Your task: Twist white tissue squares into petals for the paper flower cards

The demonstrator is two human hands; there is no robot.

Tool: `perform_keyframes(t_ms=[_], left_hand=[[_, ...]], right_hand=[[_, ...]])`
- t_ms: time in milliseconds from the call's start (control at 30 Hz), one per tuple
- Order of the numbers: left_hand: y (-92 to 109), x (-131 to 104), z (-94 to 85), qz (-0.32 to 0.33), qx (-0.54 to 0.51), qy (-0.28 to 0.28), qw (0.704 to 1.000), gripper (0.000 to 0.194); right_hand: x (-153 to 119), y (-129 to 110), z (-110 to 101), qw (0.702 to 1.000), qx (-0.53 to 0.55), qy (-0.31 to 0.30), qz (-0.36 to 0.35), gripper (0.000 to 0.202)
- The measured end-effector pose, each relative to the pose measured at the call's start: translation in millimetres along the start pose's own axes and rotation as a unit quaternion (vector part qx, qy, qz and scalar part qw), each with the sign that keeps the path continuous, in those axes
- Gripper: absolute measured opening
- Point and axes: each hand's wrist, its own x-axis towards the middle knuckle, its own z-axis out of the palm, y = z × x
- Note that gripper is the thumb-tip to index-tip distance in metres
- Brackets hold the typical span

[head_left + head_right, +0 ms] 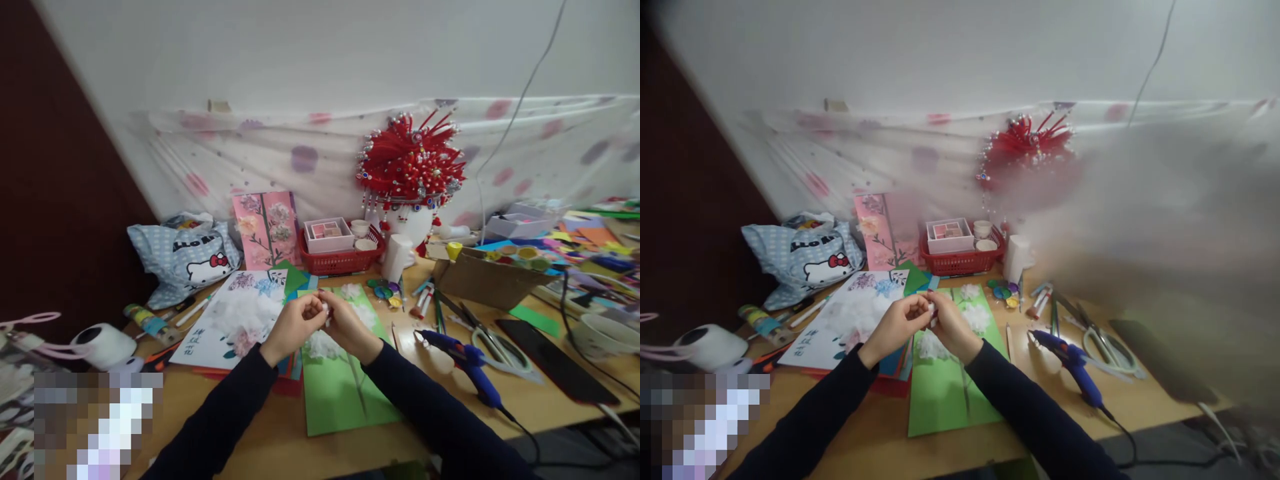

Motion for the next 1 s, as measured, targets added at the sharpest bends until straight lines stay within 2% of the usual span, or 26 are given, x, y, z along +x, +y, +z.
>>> perform_keyframes(t_ms=[67,167,233,400,833,1000], left_hand=[[-11.2,-12.5,6.8,0.000,-0.013,0.013,1.000,0.011],[-24.6,-24.1,15.7,-0.001,-0.027,0.062,0.998,0.010],[-31.4,-27.1,20.4,0.000,-0.035,0.097,0.995,0.012],[-41.7,-28.5,25.2,-0.009,-0.055,0.145,0.988,0.020],[-52.1,-35.2,21.5,-0.082,-0.096,0.142,0.982,0.036],[-51.7,-33.5,20.7,-0.086,-0.120,0.147,0.978,0.044]], right_hand=[[-6.6,13.5,-10.2,1.000,-0.007,0.005,0.023,0.020],[-10.5,22.8,-19.4,0.999,-0.010,0.005,0.053,0.025],[-10.3,22.6,-22.1,0.998,-0.006,-0.001,0.066,0.022],[-11.4,16.8,-24.1,0.996,0.006,-0.025,0.080,0.033],[-22.9,24.6,-26.3,0.995,-0.029,-0.049,0.082,0.029],[-22.1,29.1,-27.0,0.996,-0.039,-0.048,0.066,0.037]])
